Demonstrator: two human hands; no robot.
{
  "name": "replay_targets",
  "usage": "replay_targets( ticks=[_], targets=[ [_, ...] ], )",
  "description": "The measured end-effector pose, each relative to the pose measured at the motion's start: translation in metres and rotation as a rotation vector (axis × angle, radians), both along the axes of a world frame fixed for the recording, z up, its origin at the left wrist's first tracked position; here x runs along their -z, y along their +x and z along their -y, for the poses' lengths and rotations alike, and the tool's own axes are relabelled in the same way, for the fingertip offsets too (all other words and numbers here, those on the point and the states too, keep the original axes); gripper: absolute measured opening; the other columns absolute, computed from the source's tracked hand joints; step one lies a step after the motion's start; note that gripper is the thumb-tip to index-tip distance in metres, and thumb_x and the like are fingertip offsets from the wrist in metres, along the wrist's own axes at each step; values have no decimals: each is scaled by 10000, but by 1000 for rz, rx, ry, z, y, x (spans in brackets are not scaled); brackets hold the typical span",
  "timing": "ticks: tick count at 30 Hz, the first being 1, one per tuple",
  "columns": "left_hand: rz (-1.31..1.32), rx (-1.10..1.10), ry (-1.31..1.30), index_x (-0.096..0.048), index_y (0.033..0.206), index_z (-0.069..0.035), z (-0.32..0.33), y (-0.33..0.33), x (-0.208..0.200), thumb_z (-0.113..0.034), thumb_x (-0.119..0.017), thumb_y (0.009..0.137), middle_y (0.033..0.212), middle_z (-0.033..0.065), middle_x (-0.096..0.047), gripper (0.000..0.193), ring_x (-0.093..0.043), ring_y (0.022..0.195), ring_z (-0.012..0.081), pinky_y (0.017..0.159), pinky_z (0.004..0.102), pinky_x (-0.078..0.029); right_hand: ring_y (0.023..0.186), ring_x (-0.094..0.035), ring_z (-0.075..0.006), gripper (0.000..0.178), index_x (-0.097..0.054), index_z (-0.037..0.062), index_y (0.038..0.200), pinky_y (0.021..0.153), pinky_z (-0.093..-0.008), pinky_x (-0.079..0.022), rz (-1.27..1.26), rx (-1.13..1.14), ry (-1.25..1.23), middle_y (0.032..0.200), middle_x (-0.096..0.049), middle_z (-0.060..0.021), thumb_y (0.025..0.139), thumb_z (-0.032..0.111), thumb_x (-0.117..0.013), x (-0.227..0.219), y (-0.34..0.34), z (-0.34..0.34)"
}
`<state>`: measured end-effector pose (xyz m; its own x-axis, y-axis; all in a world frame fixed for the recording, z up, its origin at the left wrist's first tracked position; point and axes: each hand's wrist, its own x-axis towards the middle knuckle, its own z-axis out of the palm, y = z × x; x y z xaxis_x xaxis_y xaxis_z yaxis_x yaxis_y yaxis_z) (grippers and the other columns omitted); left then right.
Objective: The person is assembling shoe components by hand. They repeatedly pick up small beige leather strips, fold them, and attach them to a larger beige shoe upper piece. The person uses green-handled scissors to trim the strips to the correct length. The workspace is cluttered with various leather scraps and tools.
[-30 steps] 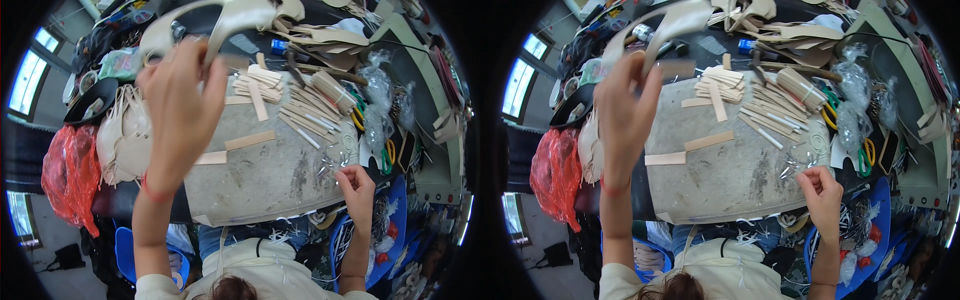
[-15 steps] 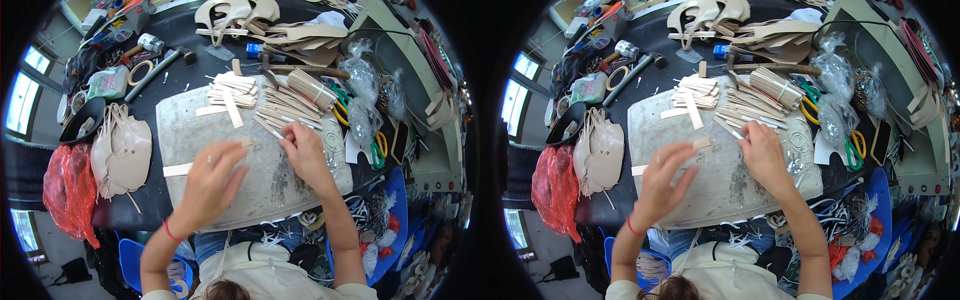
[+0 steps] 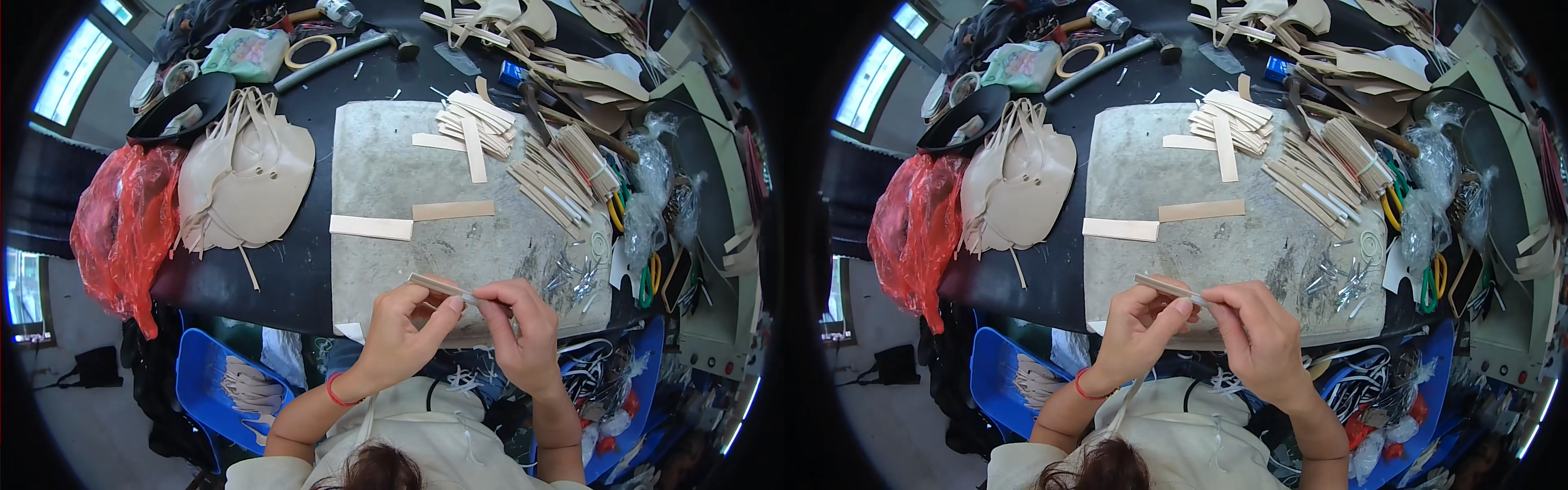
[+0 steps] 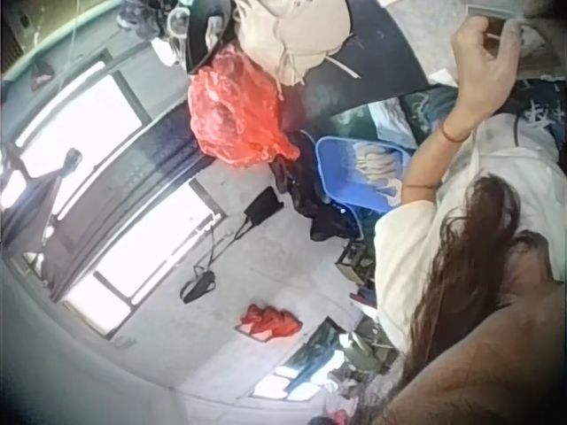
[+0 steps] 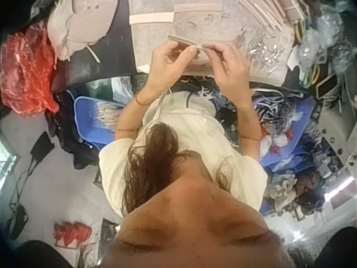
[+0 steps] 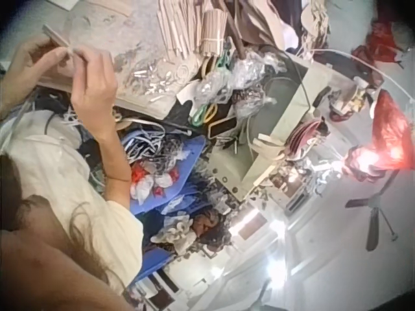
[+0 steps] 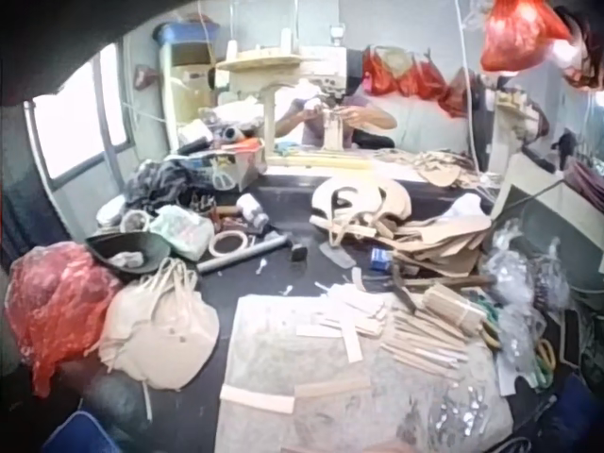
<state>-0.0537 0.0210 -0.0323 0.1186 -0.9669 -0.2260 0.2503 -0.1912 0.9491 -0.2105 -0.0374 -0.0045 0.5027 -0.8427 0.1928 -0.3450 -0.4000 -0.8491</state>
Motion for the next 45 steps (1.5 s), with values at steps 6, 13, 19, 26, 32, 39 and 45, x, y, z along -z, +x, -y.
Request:
replay_targets(
  ticks=[6, 13, 19, 26, 32, 39, 45],
  targets=[
    [524, -48, -298, -633, 890, 23, -3, 2, -8, -29, -633, 811, 811, 105, -641, 94, -656, 682, 162, 614, 263, -509, 756, -575, -249, 239, -626, 6, 945, 591, -339, -433, -206, -186, -474, 837, -592, -76, 718, -51, -679, -9, 2, 7],
    [319, -164, -249, -622, 880, 16, -9, -12, 0, -12, -609, 833, 830, 99, -634, 56, -634, 699, 156, 628, 272, -509, 636, -552, -166, 114, -593, -3, 929, 544, -265, -444, 225, 43, 62, 820, -602, -92, 821, -38, -596, 17, 9, -10],
    [44, -295, -96, -570, 1036, -2, 6, 14, -4, -81, -484, 945, 980, 112, -624, 148, -621, 809, 151, 760, 291, -522, 681, -567, -125, 93, -568, 2, 978, 602, -246, -468, 666, 67, 740, 915, -634, -83, 920, 62, -526, 12, -20, -3],
    [162, -291, -162, -552, 1037, 42, 4, 30, -4, -67, -456, 943, 955, 118, -626, 173, -634, 845, 176, 798, 312, -522, 975, -597, -276, 196, -661, 22, 988, 843, -356, -484, -304, 38, -143, 1074, -624, -128, 793, 18, -643, 12, -78, 9],
    [143, -202, -155, -551, 1052, 57, 3, 16, -6, -53, -485, 935, 947, 121, -628, 174, -635, 862, 182, 803, 304, -508, 805, -561, -246, 239, -598, -41, 949, 712, -356, -464, -776, -57, -842, 906, -583, -104, 738, 68, -617, 27, -103, 35],
    [39, -149, -95, -531, 1064, 58, -1, 7, -4, -65, -457, 960, 1011, 136, -610, 177, -640, 906, 203, 830, 333, -546, 725, -550, -220, 189, -599, -14, 911, 631, -334, -437, -683, -12, -736, 810, -589, -76, 726, 23, -623, 21, -95, 44],
    [-187, -39, 61, -470, 1097, 69, 4, 3, 3, -54, -397, 981, 1052, 161, -577, 185, -636, 973, 233, 849, 326, -561, 705, -648, -152, 215, -655, 12, 1024, 633, -265, -498, -70, -56, 203, 790, -670, -100, 811, 24, -674, 1, -53, 15]
  ],
)
